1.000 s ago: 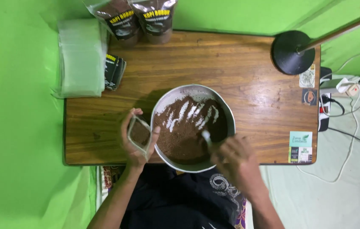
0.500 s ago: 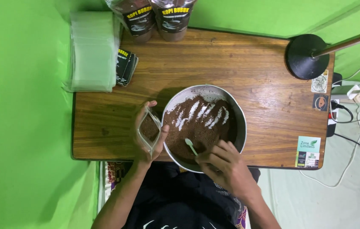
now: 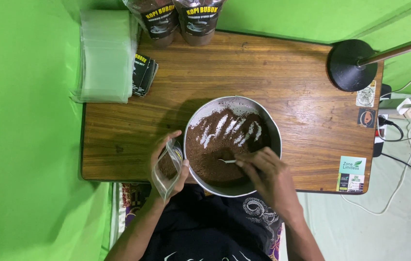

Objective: Filling a small plastic bag with ground coffee from a bowl using a spoon and a plastic guide.

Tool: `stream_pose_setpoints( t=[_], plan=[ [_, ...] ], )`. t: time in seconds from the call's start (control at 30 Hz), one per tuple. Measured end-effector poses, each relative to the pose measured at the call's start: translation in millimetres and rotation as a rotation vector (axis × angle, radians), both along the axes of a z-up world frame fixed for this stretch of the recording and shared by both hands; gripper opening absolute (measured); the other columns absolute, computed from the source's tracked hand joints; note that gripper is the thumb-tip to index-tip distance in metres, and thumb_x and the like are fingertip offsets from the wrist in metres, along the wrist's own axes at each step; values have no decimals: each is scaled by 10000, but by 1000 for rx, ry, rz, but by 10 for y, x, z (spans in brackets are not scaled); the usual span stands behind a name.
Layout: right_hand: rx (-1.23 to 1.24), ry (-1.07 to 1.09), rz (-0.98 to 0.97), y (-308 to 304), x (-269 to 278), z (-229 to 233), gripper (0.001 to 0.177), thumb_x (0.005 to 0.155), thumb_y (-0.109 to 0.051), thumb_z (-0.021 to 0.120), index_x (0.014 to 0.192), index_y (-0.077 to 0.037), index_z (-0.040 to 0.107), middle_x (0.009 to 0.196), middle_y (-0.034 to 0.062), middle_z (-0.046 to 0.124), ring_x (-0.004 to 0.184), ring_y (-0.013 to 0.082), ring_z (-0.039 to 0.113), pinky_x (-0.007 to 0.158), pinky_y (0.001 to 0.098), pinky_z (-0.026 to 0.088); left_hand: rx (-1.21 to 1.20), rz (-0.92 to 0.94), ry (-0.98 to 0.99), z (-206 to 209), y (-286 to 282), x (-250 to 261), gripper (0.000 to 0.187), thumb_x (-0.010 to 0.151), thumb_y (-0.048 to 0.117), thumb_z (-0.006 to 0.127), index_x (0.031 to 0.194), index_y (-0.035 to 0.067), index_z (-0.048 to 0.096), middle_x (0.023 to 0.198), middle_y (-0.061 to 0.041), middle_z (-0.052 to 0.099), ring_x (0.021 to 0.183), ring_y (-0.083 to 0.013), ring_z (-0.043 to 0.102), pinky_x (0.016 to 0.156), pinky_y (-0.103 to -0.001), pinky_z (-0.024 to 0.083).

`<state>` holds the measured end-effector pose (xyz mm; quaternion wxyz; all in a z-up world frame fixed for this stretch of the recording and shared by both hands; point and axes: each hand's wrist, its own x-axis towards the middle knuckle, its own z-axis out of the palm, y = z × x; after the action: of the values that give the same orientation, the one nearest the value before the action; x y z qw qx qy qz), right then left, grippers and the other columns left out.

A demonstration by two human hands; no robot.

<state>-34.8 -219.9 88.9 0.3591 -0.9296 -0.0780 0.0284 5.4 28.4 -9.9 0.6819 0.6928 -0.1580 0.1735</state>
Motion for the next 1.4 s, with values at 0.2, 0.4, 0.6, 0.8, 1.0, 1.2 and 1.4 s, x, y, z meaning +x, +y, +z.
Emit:
stream_pose_setpoints(
  t=[0.2,0.4,0.6,0.8,1.0,1.2,1.4],
  plan=[
    [20,-107,-220,-56,226,118,109,909,-119,758,1013,-98,785,833,67,750,773,263,690,716,352,560,-77,23,16,-196,-17,-19,691,782,173,736,1391,6,455,1265,-261,611,1255,-441,607,1100,-610,455],
    [-11,-59,-24,353,324,116,74,913,-119,736,928,-64,785,764,96,723,727,268,714,687,330,591,25,-3,-3,-38,-18,55,646,844,299,713,1376,3,496,1302,-216,643,1281,-361,616,1080,-513,474],
    [-44,-64,-181,69,340,130,91,922,-125,755,983,-63,780,785,106,699,769,308,727,678,387,588,6,8,12,-11,-2,71,651,806,341,735,1300,-37,543,1256,-250,660,1227,-404,646,1056,-538,501],
    [-165,31,1,122,397,16,80,918,-103,722,916,-82,799,770,102,724,766,281,749,682,351,610,22,24,-26,-1,-33,97,651,836,362,721,1296,-66,551,1217,-242,683,1162,-380,685,1016,-494,526],
    [-47,36,-59,107,430,186,124,929,-147,721,992,-66,791,819,110,735,811,299,763,703,358,609,-24,37,-18,-125,-8,65,695,770,363,758,1251,-103,573,1135,-253,683,1048,-364,712,971,-495,559],
    [31,15,-144,148,369,244,125,915,-148,743,1007,-84,798,774,112,734,754,318,760,663,398,609,-59,43,-11,-80,-4,62,710,767,370,775,1251,-108,574,1121,-244,667,1017,-323,694,925,-466,568],
    [222,63,-271,62,234,277,206,884,-124,766,1082,-97,812,732,123,738,654,234,731,614,385,610,14,83,-52,-34,9,55,741,796,436,760,1257,-113,573,1078,-214,655,956,-292,659,885,-435,565]
  ],
)
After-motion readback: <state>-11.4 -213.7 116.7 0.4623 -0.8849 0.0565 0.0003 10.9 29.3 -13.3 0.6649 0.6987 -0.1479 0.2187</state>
